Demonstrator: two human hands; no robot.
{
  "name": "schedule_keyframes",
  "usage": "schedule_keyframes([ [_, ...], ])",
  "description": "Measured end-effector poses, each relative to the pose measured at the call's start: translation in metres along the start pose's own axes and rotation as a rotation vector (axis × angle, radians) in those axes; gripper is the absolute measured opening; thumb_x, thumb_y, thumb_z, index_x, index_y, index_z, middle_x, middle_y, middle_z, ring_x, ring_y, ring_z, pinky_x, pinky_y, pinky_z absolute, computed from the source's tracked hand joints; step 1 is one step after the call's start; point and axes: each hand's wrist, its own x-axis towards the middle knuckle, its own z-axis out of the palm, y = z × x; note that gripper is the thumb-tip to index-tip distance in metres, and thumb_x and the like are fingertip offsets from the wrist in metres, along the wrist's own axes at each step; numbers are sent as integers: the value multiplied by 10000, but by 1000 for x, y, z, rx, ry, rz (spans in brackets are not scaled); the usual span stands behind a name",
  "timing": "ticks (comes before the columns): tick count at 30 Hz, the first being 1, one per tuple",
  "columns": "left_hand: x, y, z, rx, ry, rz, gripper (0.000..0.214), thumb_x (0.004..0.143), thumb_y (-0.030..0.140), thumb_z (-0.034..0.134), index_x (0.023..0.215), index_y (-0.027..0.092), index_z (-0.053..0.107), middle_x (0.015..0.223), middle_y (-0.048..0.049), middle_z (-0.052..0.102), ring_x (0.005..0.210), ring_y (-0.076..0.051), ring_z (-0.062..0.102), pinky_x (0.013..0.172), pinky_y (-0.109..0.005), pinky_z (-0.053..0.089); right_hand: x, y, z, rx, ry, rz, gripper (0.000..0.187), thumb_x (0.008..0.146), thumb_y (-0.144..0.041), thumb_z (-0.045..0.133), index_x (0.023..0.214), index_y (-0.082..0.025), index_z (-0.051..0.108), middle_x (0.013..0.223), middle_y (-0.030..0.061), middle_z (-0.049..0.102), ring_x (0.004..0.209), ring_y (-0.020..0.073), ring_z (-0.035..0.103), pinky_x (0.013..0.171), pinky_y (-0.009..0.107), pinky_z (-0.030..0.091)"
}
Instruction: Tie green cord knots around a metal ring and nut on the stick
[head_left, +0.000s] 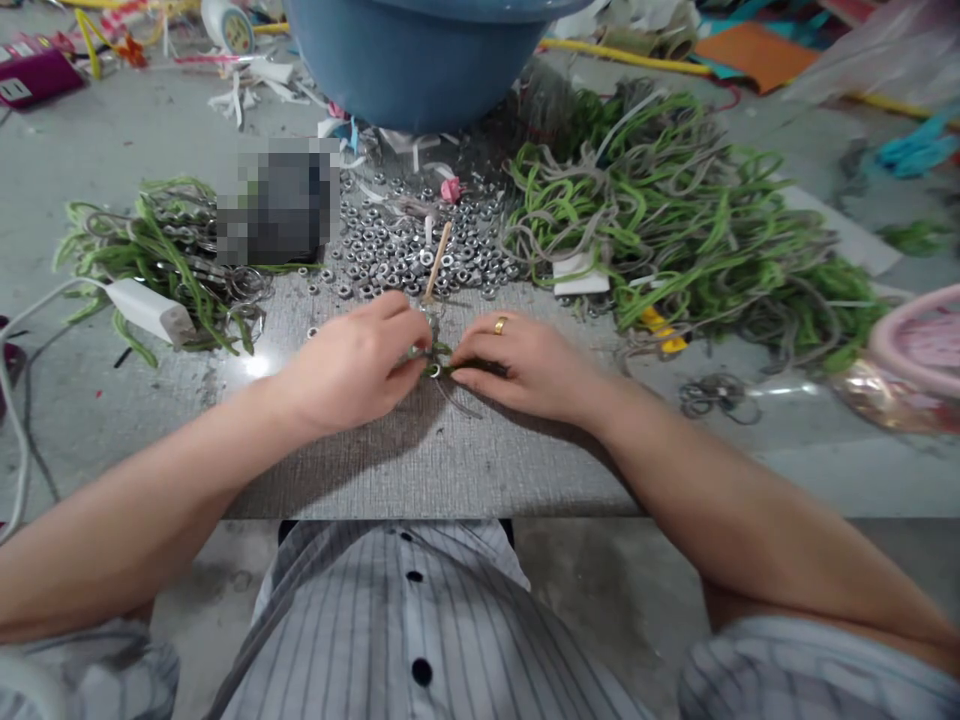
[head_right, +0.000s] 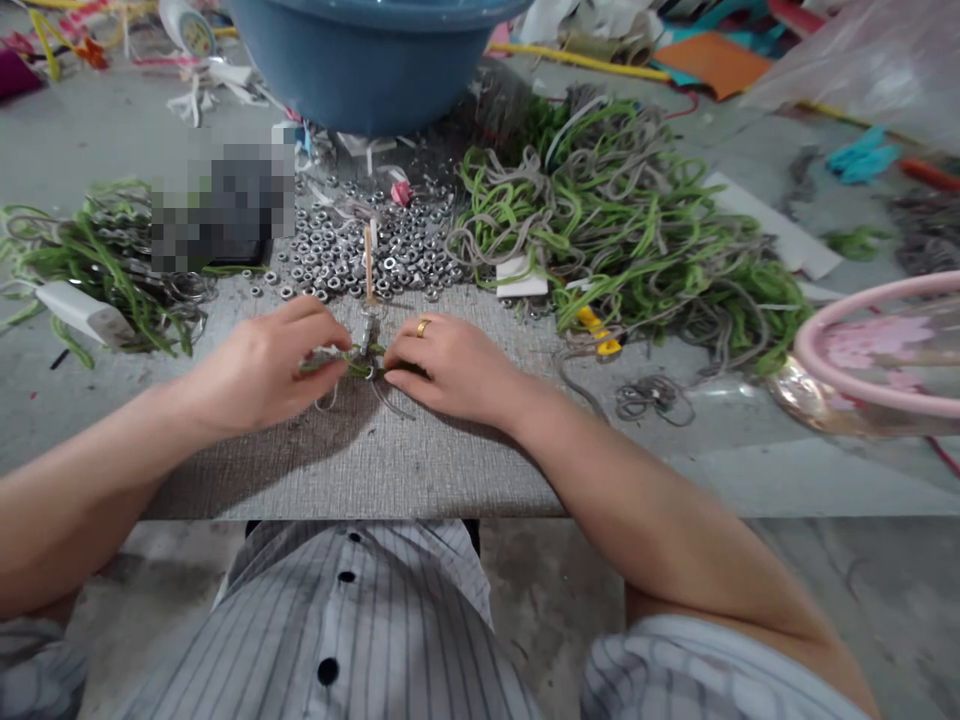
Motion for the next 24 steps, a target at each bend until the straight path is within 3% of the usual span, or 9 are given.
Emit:
schedule_keyframes([
  [4, 1, 4, 22, -56, -78, 10, 166, 897, 212, 520, 980, 132, 639, 913, -63, 613, 795, -165, 633, 702, -273, 504, 0, 0, 5, -31, 35, -63, 197, 930, -247, 508, 865, -166, 675, 812, 73, 683, 800, 206, 622, 768, 341, 470],
  [7, 4, 3, 28, -42, -94, -6, 160, 905, 221, 527, 968, 138, 648, 878, -52, 618, 788, -164, 642, 700, -269, 511, 0, 0, 8, -47, 58, -93, 221, 945, -252, 491, 854, -154, 667, 775, 70, 668, 763, 204, 612, 726, 332, 460],
  [18, 6, 1, 27, -4, -140, -70, 162, 888, 211, 557, 931, 140, 696, 843, -54, 641, 766, -181, 656, 702, -283, 512, 1, -2, 9, -39, -27, -27, 220, 956, -293, 463, 883, -179, 637, 808, 70, 651, 805, 214, 578, 762, 344, 410],
  [24, 3, -4, 25, -34, -113, -75, 190, 813, 116, 567, 935, 147, 709, 833, -42, 664, 769, -176, 653, 712, -273, 504, 2, -2, 9, -66, -42, -26, 232, 968, -278, 429, 852, -181, 604, 790, 64, 630, 784, 207, 555, 744, 334, 391],
])
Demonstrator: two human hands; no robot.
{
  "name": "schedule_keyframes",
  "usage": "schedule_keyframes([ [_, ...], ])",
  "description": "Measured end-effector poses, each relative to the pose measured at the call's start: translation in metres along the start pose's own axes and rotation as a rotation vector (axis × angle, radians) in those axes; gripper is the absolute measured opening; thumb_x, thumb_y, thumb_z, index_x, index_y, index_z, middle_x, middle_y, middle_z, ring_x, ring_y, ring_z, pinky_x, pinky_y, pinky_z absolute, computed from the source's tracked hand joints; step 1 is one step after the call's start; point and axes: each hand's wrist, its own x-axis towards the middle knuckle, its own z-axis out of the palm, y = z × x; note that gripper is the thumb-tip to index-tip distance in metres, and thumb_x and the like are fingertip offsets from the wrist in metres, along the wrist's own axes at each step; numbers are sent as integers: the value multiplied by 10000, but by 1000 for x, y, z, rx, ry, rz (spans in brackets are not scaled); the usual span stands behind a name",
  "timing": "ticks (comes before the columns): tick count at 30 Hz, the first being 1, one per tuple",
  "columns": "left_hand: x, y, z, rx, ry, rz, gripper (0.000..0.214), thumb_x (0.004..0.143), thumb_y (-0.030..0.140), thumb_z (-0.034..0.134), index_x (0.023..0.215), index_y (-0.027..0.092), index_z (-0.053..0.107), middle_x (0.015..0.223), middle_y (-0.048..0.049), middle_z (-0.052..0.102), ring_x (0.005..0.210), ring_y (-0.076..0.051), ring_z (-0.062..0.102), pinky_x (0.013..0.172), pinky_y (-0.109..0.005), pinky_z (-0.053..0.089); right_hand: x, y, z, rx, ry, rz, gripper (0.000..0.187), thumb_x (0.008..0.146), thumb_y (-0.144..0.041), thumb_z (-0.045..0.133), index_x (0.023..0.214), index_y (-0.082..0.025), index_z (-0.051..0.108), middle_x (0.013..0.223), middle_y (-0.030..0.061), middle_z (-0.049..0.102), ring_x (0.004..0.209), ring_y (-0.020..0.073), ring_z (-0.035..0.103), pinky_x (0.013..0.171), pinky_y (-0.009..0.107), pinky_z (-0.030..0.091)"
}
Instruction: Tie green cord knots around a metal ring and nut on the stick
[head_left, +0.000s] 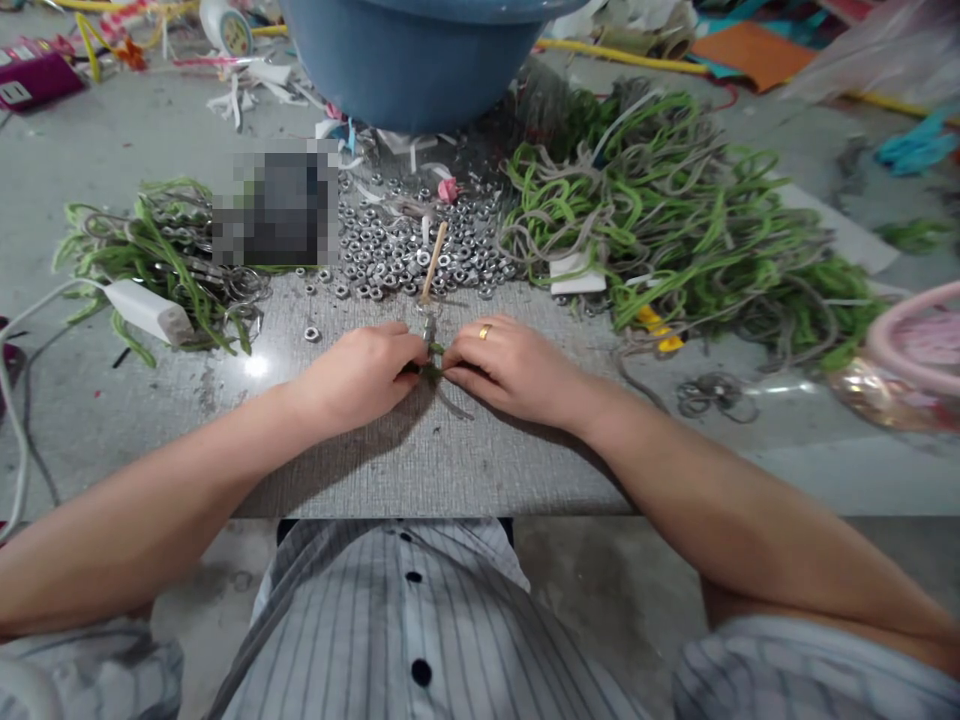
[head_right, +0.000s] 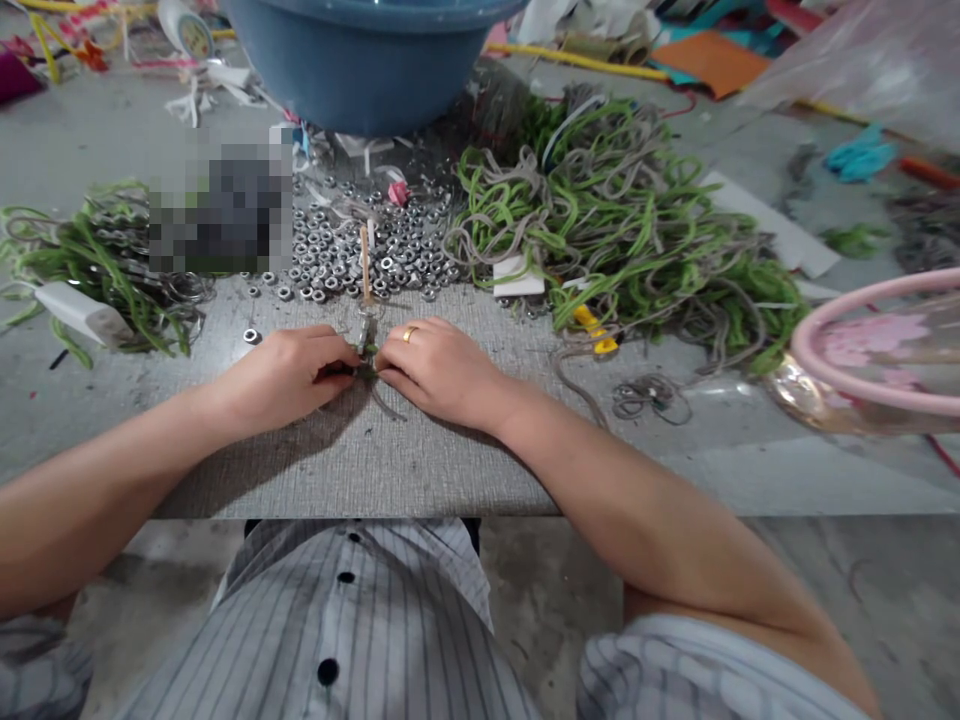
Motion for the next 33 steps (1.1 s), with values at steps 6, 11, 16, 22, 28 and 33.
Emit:
schedule_keyframes([
  [6, -2, -1, -2, -29, 21, 20, 202, 821, 145, 547, 902, 158, 732, 823, -50, 659, 741, -167, 650, 701, -269, 506, -1, 1, -1, -10, 5, -13, 235, 974, -283, 429, 849, -181, 600, 784, 63, 631, 769, 203, 559, 733, 330, 397],
  [11, -1, -1, -4, -62, 25, -3, 215, 791, 119, 523, 875, 161, 717, 745, -26, 668, 672, -151, 621, 653, -253, 476, -1, 1, -1, 3, 36, -30, 218, 958, -266, 449, 879, -171, 629, 799, 73, 656, 783, 212, 583, 746, 337, 414],
  [16, 0, 1, -7, -103, 11, -46, 220, 746, 98, 519, 860, 158, 698, 697, -9, 662, 610, -129, 577, 606, -234, 426, -1, 1, -2, 16, 30, -24, 226, 955, -277, 455, 924, -170, 652, 838, 81, 679, 812, 215, 599, 758, 340, 424],
  [22, -2, 1, -7, -158, 18, -24, 268, 703, 74, 482, 859, 161, 681, 695, 2, 653, 599, -112, 561, 593, -219, 411, -2, 1, -1, 27, 29, -19, 235, 952, -285, 460, 935, -167, 662, 858, 86, 685, 819, 214, 602, 761, 346, 428],
  [28, -1, -1, -6, -180, 26, -1, 250, 707, 64, 494, 858, 158, 670, 706, 5, 648, 615, -107, 570, 587, -208, 416, -3, 2, -1, 30, 27, -19, 230, 950, -289, 471, 951, -167, 666, 869, 88, 688, 837, 221, 616, 781, 358, 435],
  [33, 0, -3, -6, -107, 37, 0, 183, 756, 112, 540, 880, 156, 668, 745, -13, 648, 635, -118, 569, 611, -223, 442, -2, 2, -3, 40, 6, -12, 233, 952, -292, 461, 943, -176, 663, 859, 83, 681, 820, 211, 610, 770, 351, 430],
])
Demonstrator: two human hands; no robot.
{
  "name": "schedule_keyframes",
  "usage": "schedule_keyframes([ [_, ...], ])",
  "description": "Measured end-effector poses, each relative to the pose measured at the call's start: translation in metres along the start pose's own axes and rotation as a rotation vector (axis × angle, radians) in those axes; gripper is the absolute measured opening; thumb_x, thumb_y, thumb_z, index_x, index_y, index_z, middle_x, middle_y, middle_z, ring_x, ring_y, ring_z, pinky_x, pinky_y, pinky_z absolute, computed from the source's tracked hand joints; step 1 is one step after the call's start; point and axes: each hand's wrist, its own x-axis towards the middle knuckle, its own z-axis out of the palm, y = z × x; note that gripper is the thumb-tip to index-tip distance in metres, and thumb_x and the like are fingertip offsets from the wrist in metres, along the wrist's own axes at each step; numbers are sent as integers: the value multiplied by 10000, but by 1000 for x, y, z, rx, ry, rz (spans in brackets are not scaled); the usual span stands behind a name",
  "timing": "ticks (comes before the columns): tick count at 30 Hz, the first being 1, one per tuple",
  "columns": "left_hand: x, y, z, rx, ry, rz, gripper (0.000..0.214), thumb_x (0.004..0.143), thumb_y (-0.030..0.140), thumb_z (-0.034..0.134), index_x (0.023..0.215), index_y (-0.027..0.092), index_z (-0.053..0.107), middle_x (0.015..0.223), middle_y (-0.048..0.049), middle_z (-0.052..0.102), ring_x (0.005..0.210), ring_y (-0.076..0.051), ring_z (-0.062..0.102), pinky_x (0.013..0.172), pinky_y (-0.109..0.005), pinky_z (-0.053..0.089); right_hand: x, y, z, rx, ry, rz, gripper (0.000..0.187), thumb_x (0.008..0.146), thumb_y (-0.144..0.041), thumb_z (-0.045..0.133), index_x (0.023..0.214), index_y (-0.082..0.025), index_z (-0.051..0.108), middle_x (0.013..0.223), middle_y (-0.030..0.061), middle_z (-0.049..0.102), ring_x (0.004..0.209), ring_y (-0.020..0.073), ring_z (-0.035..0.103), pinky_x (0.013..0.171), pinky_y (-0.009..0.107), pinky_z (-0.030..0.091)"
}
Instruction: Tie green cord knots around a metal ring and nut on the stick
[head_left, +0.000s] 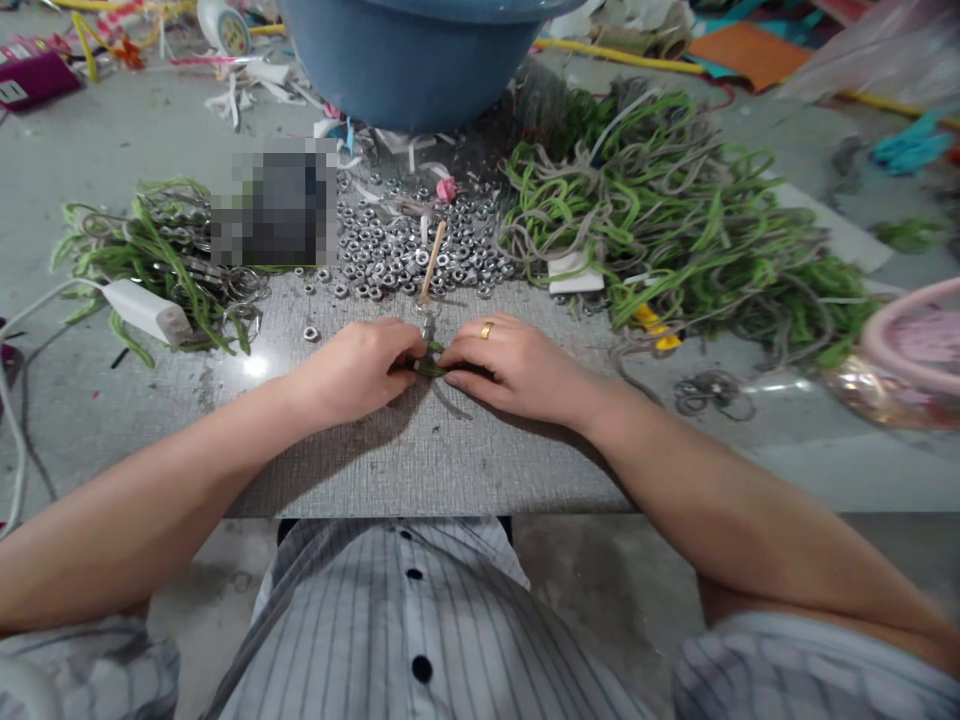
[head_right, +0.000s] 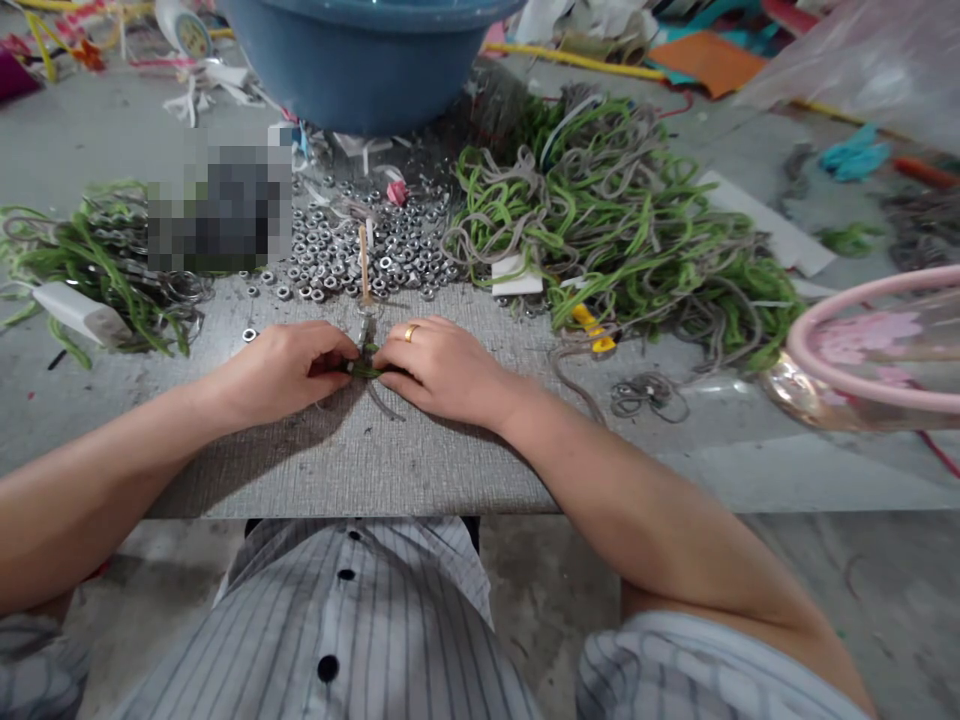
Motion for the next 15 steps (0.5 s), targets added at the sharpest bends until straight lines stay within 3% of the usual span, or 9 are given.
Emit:
schedule_keyframes([
  [6, 1, -1, 1, 26, -8, -5, 136, 804, 148, 569, 867, 147, 690, 800, -33, 662, 720, -149, 614, 690, -254, 481, 0, -1, -2, 5, 2, -6, 216, 950, -288, 477, 945, -174, 660, 868, 81, 685, 818, 209, 613, 762, 346, 425],
  [15, 0, -1, 4, -6, -14, 31, 143, 843, 202, 600, 878, 178, 737, 786, -18, 669, 664, -130, 619, 645, -231, 474, 0, 0, -2, 11, 7, -3, 182, 940, -281, 504, 973, -181, 651, 886, 79, 693, 854, 211, 621, 793, 348, 442],
])
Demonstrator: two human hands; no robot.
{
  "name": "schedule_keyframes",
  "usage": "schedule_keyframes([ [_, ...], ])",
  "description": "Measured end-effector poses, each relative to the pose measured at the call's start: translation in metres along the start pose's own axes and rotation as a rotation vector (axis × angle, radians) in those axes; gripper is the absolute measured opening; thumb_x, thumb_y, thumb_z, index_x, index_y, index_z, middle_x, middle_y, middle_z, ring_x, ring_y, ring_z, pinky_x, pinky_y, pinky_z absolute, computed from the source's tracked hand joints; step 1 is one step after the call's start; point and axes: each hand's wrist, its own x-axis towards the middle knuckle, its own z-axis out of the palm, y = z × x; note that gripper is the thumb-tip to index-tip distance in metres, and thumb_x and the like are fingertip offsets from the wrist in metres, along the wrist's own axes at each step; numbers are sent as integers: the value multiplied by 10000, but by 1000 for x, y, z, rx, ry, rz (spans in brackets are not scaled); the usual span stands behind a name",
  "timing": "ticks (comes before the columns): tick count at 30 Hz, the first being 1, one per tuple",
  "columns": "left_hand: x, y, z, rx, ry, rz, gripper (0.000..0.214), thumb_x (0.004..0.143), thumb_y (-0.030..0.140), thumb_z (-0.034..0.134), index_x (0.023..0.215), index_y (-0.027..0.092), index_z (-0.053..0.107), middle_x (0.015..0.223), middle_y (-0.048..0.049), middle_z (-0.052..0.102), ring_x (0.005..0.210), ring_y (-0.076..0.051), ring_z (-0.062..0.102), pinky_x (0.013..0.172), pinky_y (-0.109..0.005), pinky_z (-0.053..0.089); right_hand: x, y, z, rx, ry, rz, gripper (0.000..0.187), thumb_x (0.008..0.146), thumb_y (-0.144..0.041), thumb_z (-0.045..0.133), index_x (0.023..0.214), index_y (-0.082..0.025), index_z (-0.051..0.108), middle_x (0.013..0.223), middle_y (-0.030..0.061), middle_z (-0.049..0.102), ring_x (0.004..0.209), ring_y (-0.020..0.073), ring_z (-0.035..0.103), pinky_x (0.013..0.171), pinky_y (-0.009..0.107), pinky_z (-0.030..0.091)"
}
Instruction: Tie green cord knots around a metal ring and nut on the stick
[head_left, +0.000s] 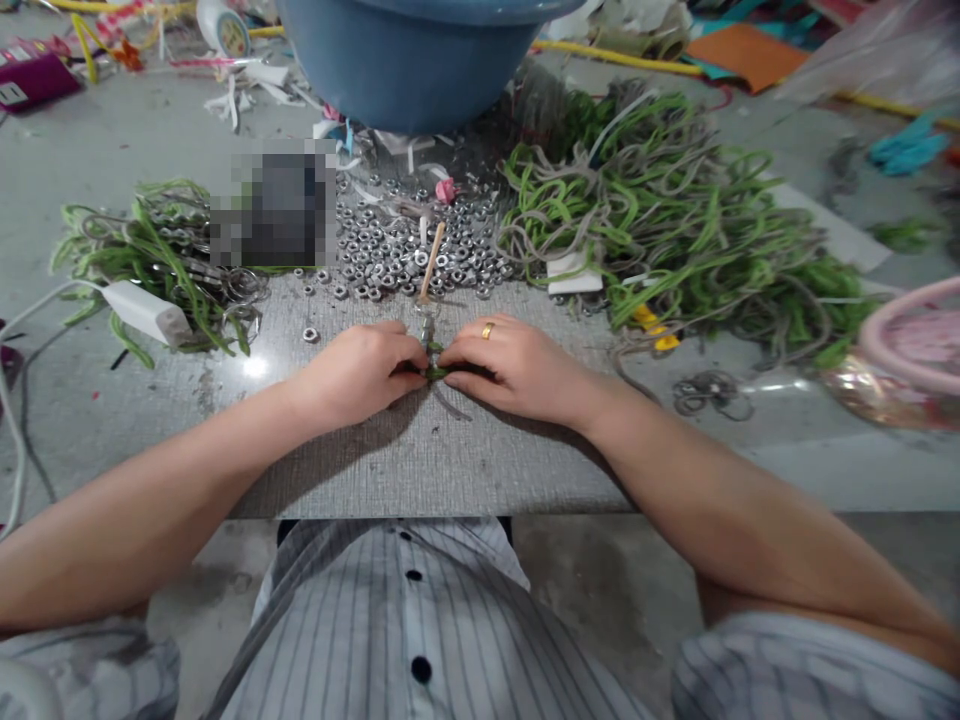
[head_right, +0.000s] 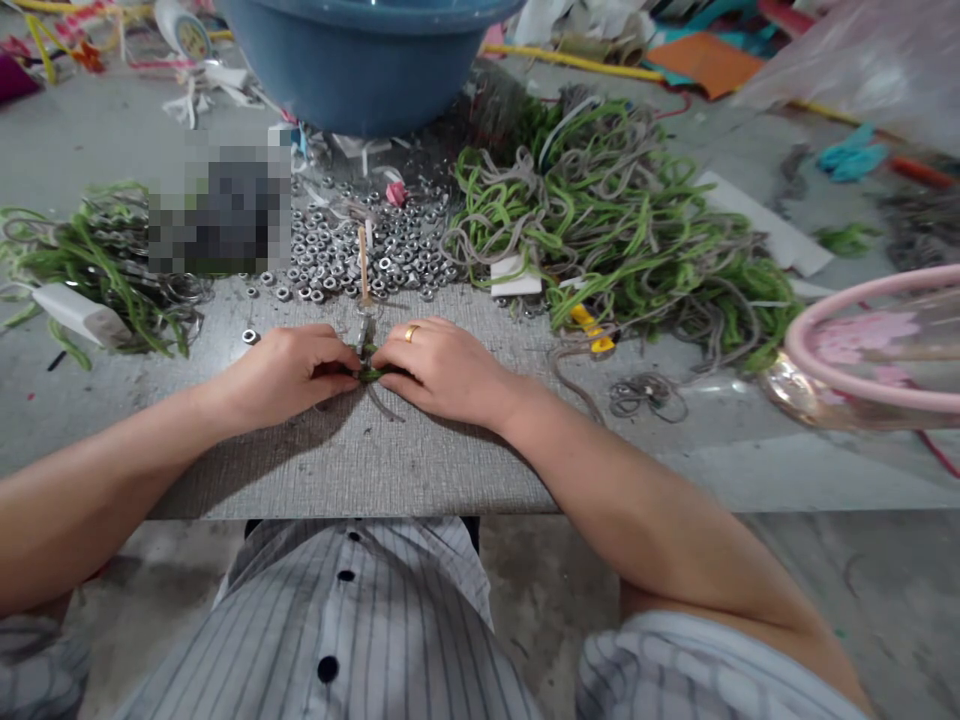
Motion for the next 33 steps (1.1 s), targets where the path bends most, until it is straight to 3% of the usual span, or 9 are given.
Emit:
schedule_keyframes([
  [11, 3, 1, -1, 40, -35, -7, 140, 852, 196, 595, 863, 176, 733, 752, -10, 635, 658, -121, 592, 639, -217, 454, -1, -11, -7, -31, -105, -185, 233, 972, -280, 480, 1030, -225, 698, 895, 49, 689, 801, 180, 608, 743, 311, 432],
  [15, 3, 2, -2, 32, -45, -17, 147, 856, 184, 590, 862, 159, 735, 731, -12, 609, 638, -122, 579, 643, -225, 455, 1, -13, -2, -65, -118, -186, 255, 980, -288, 463, 914, -194, 691, 827, 48, 683, 766, 176, 600, 730, 306, 421],
  [21, 2, 1, -1, 33, -36, 0, 147, 831, 144, 588, 849, 160, 733, 728, -8, 619, 639, -118, 583, 629, -219, 446, 3, -18, 8, -34, -68, -92, 273, 986, -279, 410, 867, -169, 629, 780, 57, 661, 707, 176, 578, 698, 306, 409],
  [28, 2, 1, -2, 82, -46, -19, 137, 835, 197, 606, 780, 141, 718, 689, -7, 603, 577, -107, 542, 572, -218, 407, 5, -21, 16, 166, 166, 254, 200, 949, -303, 462, 881, -184, 607, 783, 34, 668, 662, 145, 572, 618, 257, 380],
  [33, 2, 1, -2, 38, -21, -1, 122, 829, 183, 619, 777, 155, 726, 649, 15, 589, 570, -91, 543, 554, -200, 393, 7, -22, 21, 134, 188, 287, 200, 931, -286, 470, 879, -185, 635, 774, 31, 687, 670, 145, 587, 628, 261, 372],
])
